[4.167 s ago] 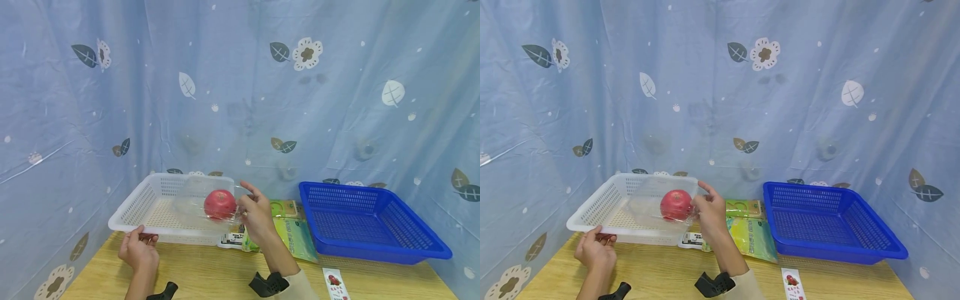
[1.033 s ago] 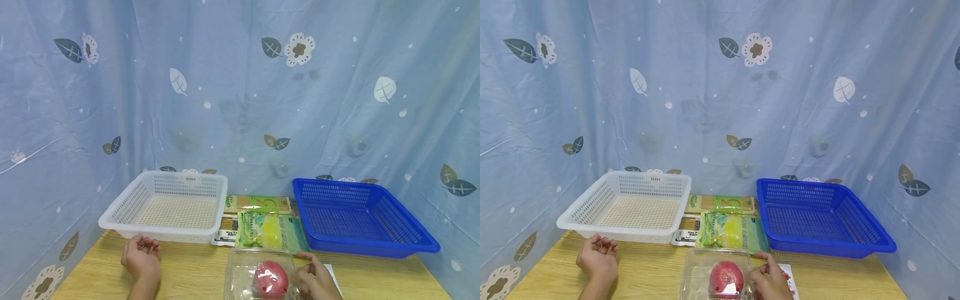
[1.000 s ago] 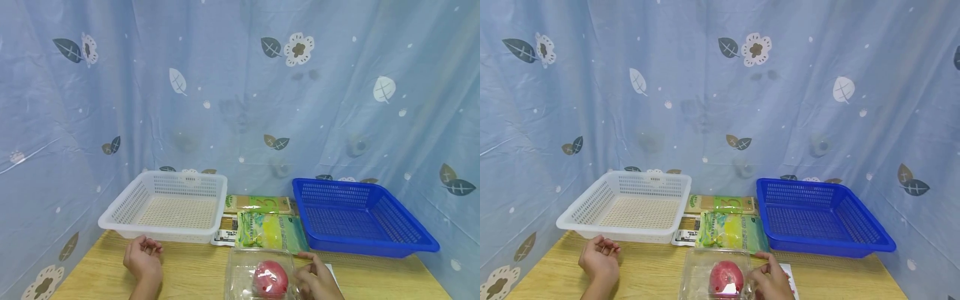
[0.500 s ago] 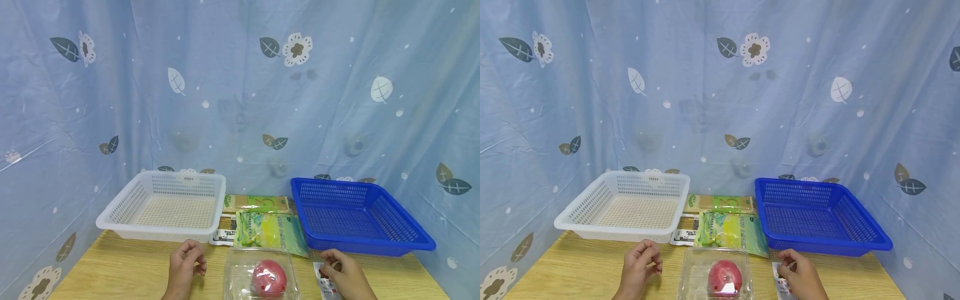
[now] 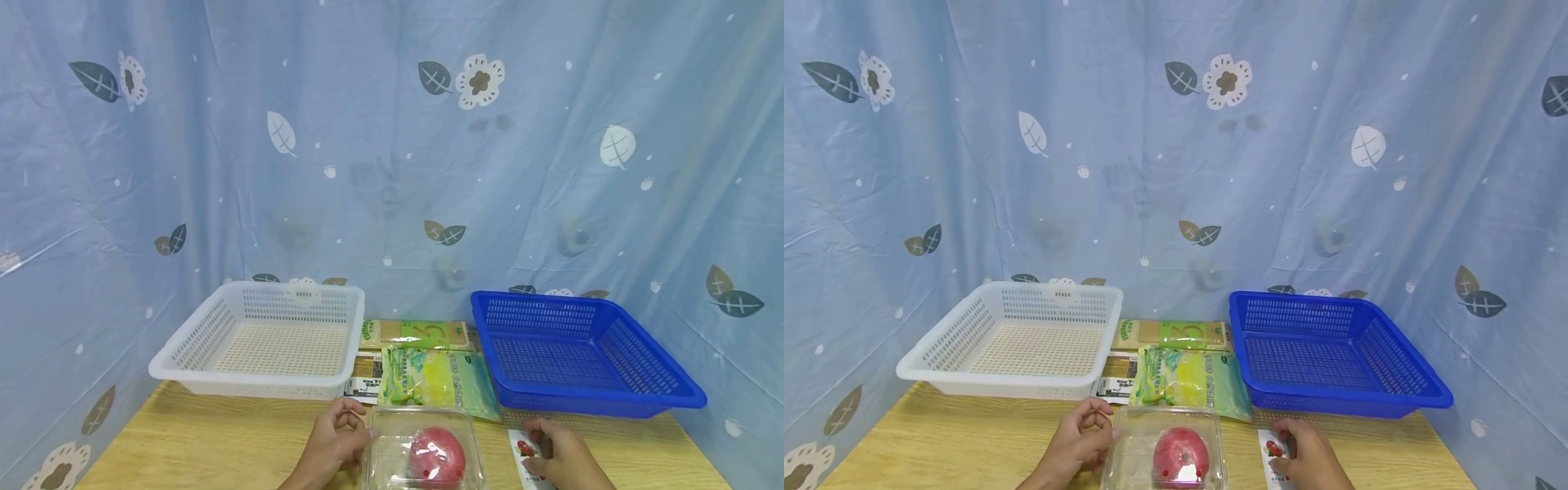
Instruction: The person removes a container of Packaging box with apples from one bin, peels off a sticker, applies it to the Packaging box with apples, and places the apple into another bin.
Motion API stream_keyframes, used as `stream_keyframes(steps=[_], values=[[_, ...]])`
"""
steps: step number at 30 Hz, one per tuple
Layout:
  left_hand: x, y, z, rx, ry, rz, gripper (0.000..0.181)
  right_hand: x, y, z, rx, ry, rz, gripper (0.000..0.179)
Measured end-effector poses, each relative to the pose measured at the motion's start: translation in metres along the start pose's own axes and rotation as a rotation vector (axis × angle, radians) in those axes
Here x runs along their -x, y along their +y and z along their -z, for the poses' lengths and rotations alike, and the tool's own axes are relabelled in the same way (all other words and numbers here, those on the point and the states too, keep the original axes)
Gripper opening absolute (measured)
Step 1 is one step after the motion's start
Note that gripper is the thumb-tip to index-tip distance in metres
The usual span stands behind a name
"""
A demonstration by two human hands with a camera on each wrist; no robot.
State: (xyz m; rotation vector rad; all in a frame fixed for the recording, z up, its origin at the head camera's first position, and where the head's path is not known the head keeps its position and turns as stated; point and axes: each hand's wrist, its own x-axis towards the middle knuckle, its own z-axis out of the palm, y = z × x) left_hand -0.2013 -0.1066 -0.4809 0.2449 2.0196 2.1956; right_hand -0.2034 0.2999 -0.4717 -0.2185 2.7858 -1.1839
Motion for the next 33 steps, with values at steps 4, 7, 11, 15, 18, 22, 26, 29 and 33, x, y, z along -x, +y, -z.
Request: stream_keyframes(steps=[4, 7, 11, 15, 18, 22, 26, 29, 33], values=[[-0.002, -0.003, -0.001, 0.057, 0.006, 0.034, 0.046, -0.001, 0.003, -0.001, 0.034, -0.008, 0.031, 0.05], [-0.003, -0.005, -0.001, 0.089, 0.01, 0.037, 0.044, -0.001, 0.004, -0.003, 0.067, 0.017, 0.067, 0.046], [-0.004, -0.008, -0.002, 0.126, -0.016, 0.012, 0.045, 0.001, 0.006, -0.006, 0.112, 0.056, 0.121, 0.042], [-0.006, -0.012, -0.002, 0.165, -0.048, -0.01, 0.045, 0.003, 0.008, -0.008, 0.14, 0.095, 0.148, 0.04], [-0.006, -0.014, -0.001, 0.167, -0.048, -0.02, 0.045, 0.003, 0.009, -0.009, 0.136, 0.109, 0.148, 0.035], [-0.006, -0.015, -0.001, 0.173, -0.044, -0.018, 0.045, 0.004, 0.01, -0.011, 0.143, 0.13, 0.16, 0.03], [-0.006, -0.015, -0.001, 0.18, -0.044, -0.017, 0.045, 0.005, 0.01, -0.012, 0.151, 0.152, 0.151, 0.033], [-0.005, -0.015, -0.001, 0.185, -0.048, -0.018, 0.045, 0.005, 0.01, -0.014, 0.141, 0.161, 0.136, 0.033], [-0.005, -0.015, -0.001, 0.187, -0.052, -0.019, 0.045, 0.006, 0.014, -0.018, 0.175, 0.237, 0.248, 0.027]])
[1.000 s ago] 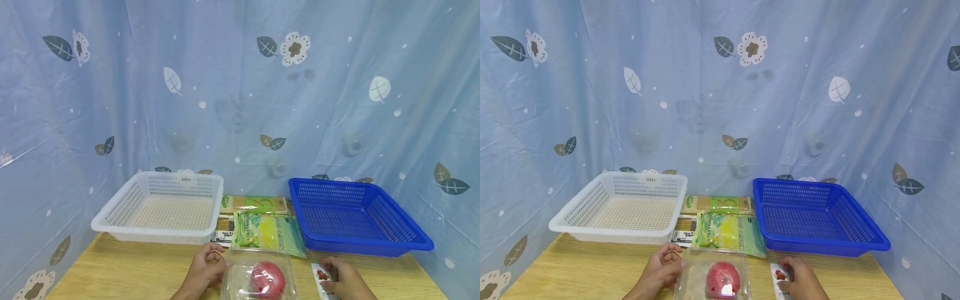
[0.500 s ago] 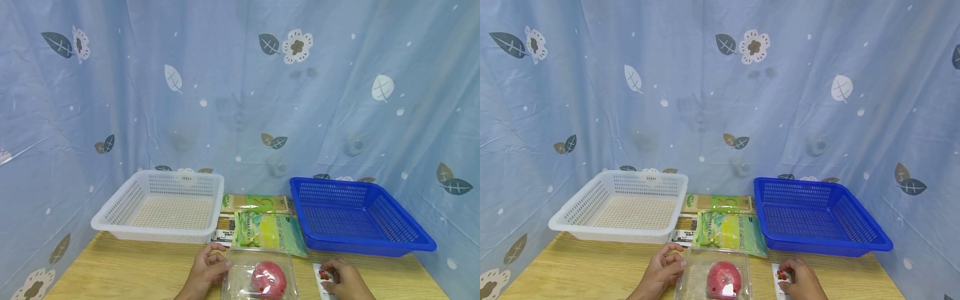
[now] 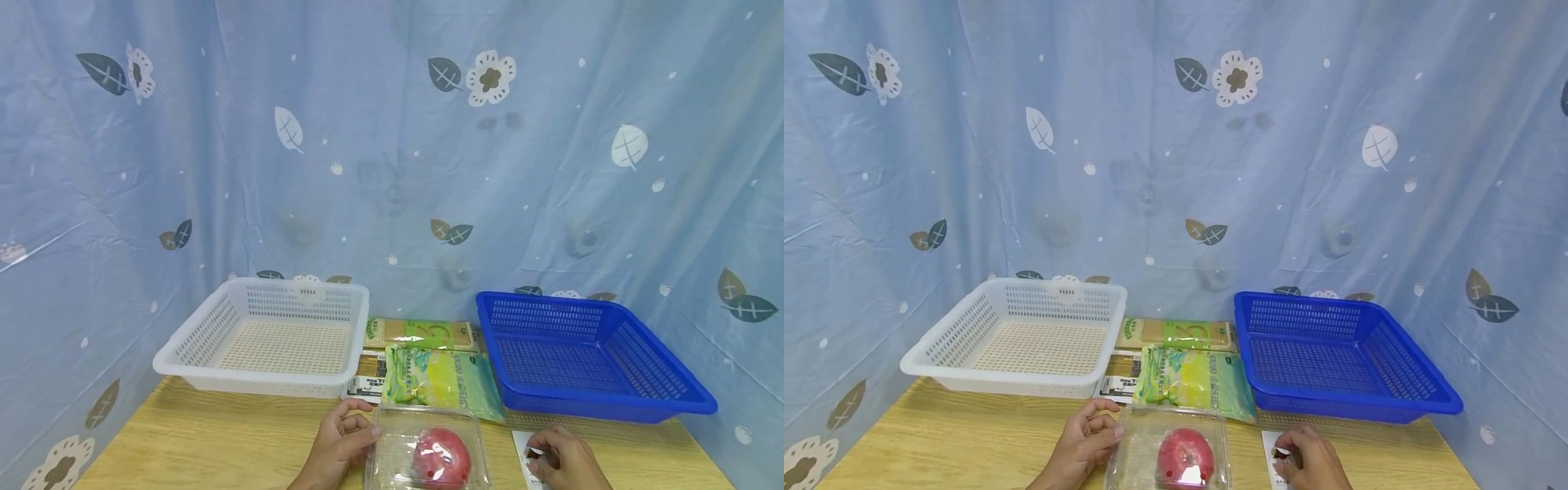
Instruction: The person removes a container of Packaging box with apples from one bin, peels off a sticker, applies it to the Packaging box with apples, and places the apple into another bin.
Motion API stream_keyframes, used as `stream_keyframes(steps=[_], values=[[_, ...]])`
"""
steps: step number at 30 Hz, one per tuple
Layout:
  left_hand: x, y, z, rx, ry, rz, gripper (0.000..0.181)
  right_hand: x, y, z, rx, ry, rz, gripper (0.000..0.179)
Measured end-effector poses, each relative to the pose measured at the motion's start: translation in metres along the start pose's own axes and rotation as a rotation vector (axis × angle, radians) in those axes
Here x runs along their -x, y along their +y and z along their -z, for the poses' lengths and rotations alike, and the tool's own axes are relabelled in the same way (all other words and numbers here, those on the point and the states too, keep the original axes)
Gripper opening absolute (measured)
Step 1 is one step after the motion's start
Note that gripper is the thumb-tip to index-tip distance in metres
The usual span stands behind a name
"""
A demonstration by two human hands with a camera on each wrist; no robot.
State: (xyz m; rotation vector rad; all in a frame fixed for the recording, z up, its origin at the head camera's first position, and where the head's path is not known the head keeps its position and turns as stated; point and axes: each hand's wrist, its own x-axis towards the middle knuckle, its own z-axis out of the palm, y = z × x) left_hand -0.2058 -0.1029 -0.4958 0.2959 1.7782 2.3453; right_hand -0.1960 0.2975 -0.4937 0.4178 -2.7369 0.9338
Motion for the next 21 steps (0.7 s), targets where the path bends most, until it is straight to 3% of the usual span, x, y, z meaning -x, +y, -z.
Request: stream_keyframes(steps=[3, 6, 8, 15, 17, 21], values=[[0.0, 0.0, 0.0, 0.005, 0.001, 0.001, 0.044, 0.001, 0.003, -0.004, 0.032, 0.073, 0.115, 0.034], [0.0, -0.001, 0.0, 0.017, 0.0, -0.003, 0.044, 0.002, 0.003, -0.006, 0.065, 0.093, 0.161, 0.043], [0.001, -0.001, 0.0, 0.025, -0.004, -0.003, 0.043, 0.003, 0.001, -0.005, 0.088, 0.069, 0.134, 0.044], [0.002, 0.0, 0.001, 0.038, -0.011, -0.001, 0.041, 0.0, -0.011, -0.004, 0.12, -0.03, -0.099, 0.036], [0.002, 0.0, 0.001, 0.036, -0.011, 0.001, 0.041, 0.0, -0.013, -0.004, 0.141, -0.033, -0.119, 0.036], [0.001, -0.001, 0.001, 0.029, -0.014, -0.007, 0.041, 0.0, -0.014, -0.004, 0.218, -0.03, -0.082, 0.032]])
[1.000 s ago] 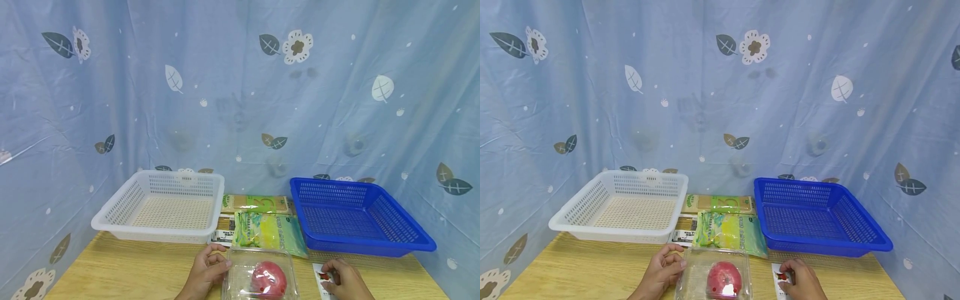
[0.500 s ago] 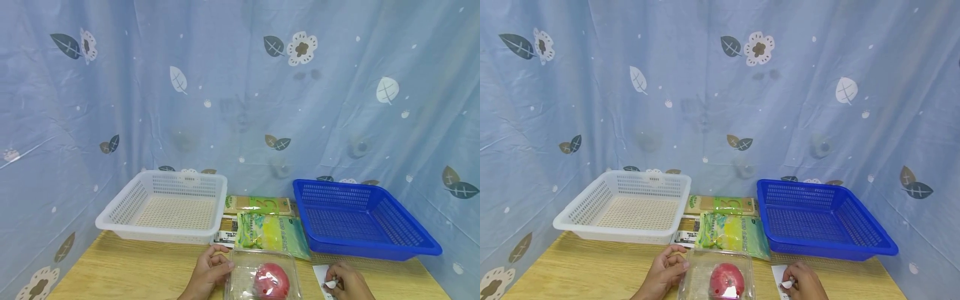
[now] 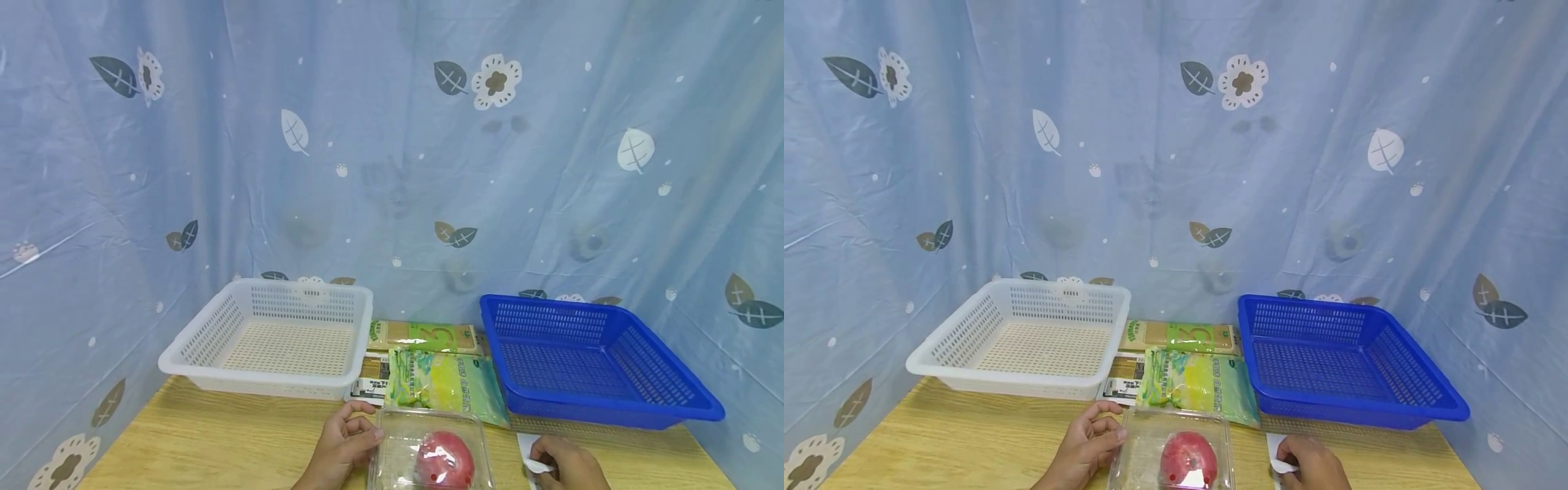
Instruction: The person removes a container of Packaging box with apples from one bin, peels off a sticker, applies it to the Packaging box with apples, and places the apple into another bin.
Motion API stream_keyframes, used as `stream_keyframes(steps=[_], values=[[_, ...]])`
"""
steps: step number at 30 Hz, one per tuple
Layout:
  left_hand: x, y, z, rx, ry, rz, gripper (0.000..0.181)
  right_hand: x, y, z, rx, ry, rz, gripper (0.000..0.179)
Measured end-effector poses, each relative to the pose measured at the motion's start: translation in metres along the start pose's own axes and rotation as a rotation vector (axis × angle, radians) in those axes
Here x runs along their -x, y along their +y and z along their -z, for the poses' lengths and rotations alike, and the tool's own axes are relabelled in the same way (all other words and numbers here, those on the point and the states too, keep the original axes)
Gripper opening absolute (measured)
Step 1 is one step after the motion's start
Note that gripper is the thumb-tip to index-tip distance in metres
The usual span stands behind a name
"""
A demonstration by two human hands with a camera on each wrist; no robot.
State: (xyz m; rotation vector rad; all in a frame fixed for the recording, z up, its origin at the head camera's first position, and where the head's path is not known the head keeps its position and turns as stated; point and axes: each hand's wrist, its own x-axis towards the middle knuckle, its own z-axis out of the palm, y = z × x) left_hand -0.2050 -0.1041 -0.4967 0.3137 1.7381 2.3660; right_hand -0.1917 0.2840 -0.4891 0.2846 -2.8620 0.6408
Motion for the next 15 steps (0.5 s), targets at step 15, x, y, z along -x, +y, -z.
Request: stream_keyframes(steps=[15], values=[[0.001, 0.003, -0.002, 0.002, 0.02, 0.025, 0.045, 0.004, 0.003, 0.011, 0.009, 0.026, 0.133, 0.026]])
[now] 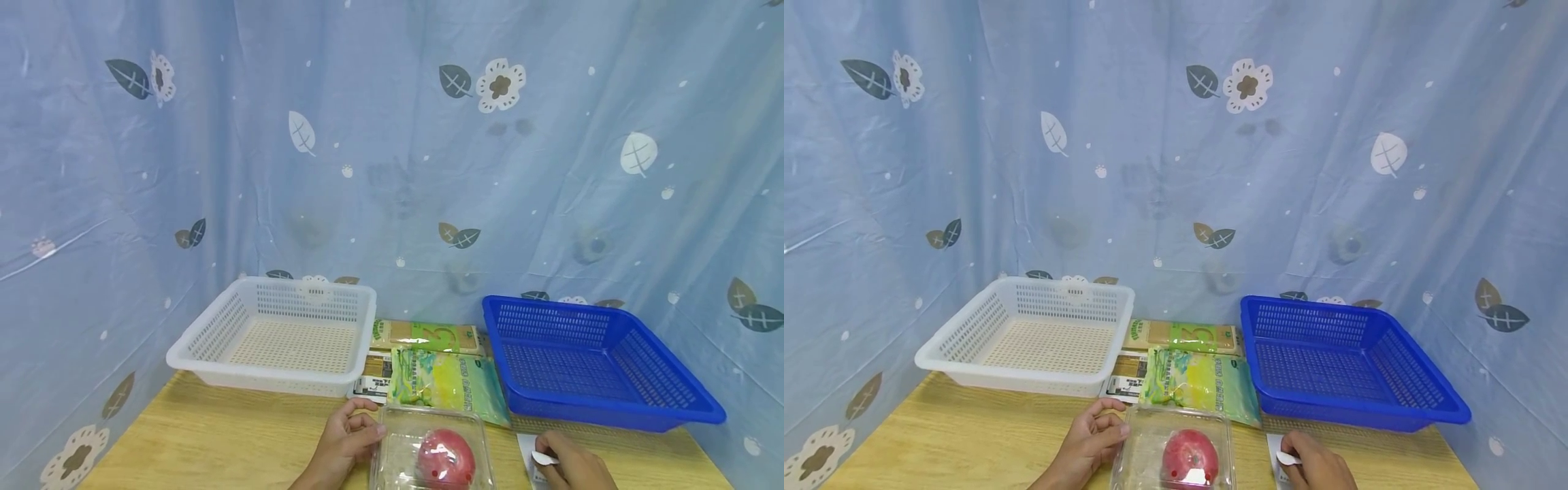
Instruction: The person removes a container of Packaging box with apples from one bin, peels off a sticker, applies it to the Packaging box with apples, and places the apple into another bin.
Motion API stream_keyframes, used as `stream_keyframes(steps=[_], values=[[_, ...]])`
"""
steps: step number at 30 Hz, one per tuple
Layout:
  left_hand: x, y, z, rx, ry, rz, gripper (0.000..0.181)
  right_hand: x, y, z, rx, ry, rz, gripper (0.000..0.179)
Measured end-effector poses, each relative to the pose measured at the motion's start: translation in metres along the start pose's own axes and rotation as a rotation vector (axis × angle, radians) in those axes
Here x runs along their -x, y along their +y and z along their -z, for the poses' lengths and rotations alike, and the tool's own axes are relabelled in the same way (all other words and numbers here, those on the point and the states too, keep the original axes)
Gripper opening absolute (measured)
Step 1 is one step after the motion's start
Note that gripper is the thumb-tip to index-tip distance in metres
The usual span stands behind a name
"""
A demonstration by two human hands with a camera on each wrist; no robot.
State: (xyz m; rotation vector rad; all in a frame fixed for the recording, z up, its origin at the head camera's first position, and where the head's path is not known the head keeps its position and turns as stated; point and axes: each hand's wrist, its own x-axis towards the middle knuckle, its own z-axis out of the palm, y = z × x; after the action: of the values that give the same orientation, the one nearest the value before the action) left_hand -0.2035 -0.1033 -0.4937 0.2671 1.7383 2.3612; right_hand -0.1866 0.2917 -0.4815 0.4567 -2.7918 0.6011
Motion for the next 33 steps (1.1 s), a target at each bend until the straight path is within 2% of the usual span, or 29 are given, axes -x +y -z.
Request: stream_keyframes(steps=[4, 7, 9, 13, 15, 20, 26, 33], values=[[0.0, 0.0, 0.0, 0.026, -0.001, 0.012, 0.045, 0.0, -0.004, 0.002, -0.065, 0.067, 0.041, 0.026], [0.0, -0.001, 0.0, 0.03, 0.006, 0.016, 0.044, -0.001, -0.01, 0.004, -0.156, 0.115, 0.093, 0.026], [0.0, -0.001, 0.001, 0.03, 0.009, 0.018, 0.044, -0.003, -0.014, 0.006, -0.223, 0.119, 0.13, 0.026], [0.0, -0.001, 0.002, 0.035, 0.003, 0.021, 0.044, -0.008, -0.025, 0.013, -0.362, 0.041, 0.16, 0.02], [0.0, -0.001, 0.002, 0.034, 0.005, 0.022, 0.043, -0.011, -0.034, 0.016, -0.411, 0.029, 0.155, 0.018], [0.001, -0.001, 0.003, 0.023, 0.004, 0.019, 0.043, -0.018, -0.06, 0.022, -0.574, 0.026, 0.087, 0.013], [0.0, -0.001, 0.003, 0.013, -0.022, 0.001, 0.044, -0.025, -0.083, 0.029, -0.821, -0.115, 0.011, 0.014], [-0.001, -0.001, 0.002, -0.003, -0.042, -0.02, 0.049, -0.034, -0.104, 0.025, -0.924, -0.181, 0.055, 0.019]])
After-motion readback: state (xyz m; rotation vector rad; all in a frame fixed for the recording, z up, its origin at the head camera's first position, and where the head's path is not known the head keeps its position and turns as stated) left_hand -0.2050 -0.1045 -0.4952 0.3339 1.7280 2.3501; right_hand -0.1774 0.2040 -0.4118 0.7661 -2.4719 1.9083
